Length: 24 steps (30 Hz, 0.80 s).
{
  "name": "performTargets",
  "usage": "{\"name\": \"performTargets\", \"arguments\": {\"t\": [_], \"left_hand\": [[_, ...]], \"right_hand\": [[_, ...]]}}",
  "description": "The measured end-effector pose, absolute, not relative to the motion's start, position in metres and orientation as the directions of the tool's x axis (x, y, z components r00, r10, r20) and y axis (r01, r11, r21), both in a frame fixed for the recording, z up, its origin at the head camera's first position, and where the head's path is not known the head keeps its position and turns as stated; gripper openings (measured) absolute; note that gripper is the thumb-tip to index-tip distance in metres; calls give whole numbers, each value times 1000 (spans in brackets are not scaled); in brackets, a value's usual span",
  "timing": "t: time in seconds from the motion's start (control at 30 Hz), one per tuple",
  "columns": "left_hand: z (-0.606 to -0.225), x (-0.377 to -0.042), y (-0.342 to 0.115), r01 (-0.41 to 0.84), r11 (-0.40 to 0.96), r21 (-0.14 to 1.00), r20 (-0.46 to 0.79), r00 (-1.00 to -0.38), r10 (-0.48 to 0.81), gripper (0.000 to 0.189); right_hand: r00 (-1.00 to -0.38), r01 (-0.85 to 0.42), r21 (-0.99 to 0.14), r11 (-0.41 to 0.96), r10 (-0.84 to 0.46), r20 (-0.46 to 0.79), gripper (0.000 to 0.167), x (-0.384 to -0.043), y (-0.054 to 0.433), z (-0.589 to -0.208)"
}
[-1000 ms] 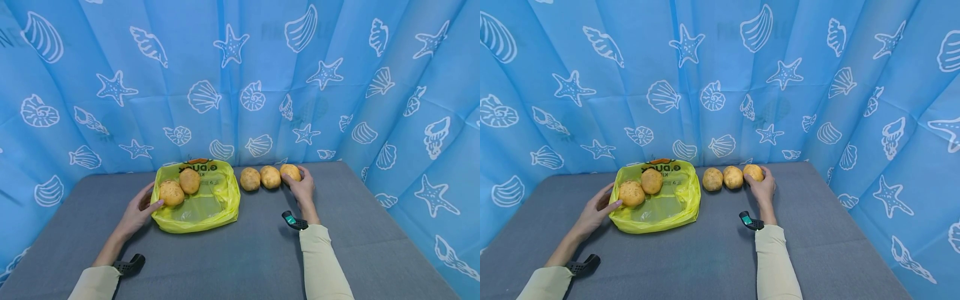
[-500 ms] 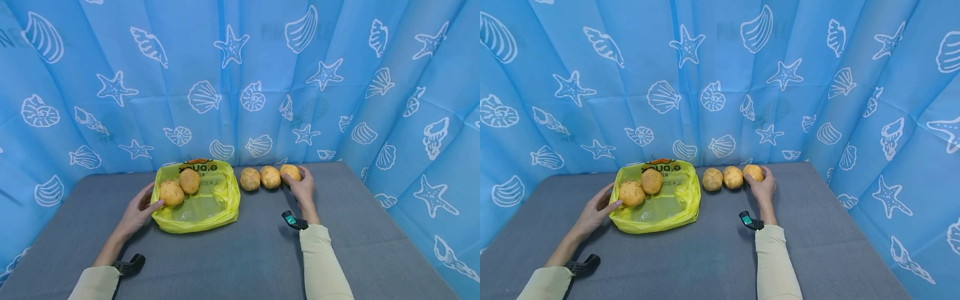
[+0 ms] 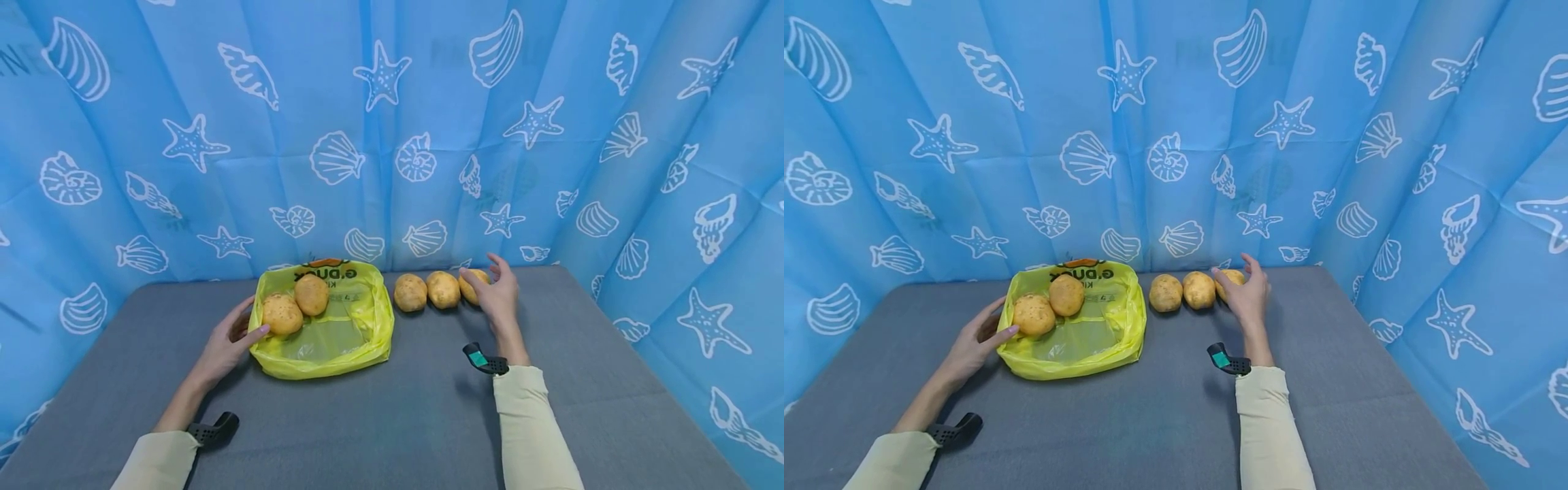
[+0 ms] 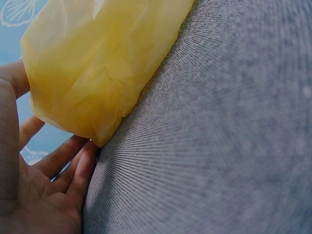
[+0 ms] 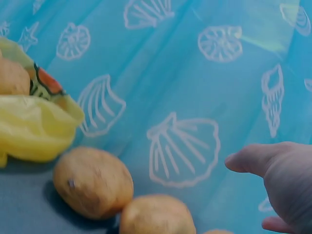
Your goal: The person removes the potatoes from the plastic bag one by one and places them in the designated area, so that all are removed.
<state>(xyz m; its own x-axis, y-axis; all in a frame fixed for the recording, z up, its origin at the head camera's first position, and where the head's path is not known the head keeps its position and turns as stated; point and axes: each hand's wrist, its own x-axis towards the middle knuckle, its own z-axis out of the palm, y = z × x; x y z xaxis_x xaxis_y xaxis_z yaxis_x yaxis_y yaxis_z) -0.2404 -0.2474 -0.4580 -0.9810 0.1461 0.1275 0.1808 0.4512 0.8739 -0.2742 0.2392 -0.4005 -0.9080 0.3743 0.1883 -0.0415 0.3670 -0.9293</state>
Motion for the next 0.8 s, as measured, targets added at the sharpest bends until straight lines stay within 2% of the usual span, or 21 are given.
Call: {"name": "performTargets", "arguments": {"t": [0.33, 0.57, 0.8], "left_hand": [[-459, -241, -249, 205, 426, 881, 152, -976, 156, 74], [-458, -240, -248, 200, 424, 883, 147, -977, 156, 74], [-457, -238, -247, 206, 412, 888, 152, -975, 160, 73]], "right_hand": [[-949, -244, -919, 311, 118, 292, 71, -270, 199, -377], [-944, -328, -904, 275, -58, 325, 67, -265, 167, -369], [-918, -385, -888, 251, -200, 341, 67, -268, 142, -380]]}}
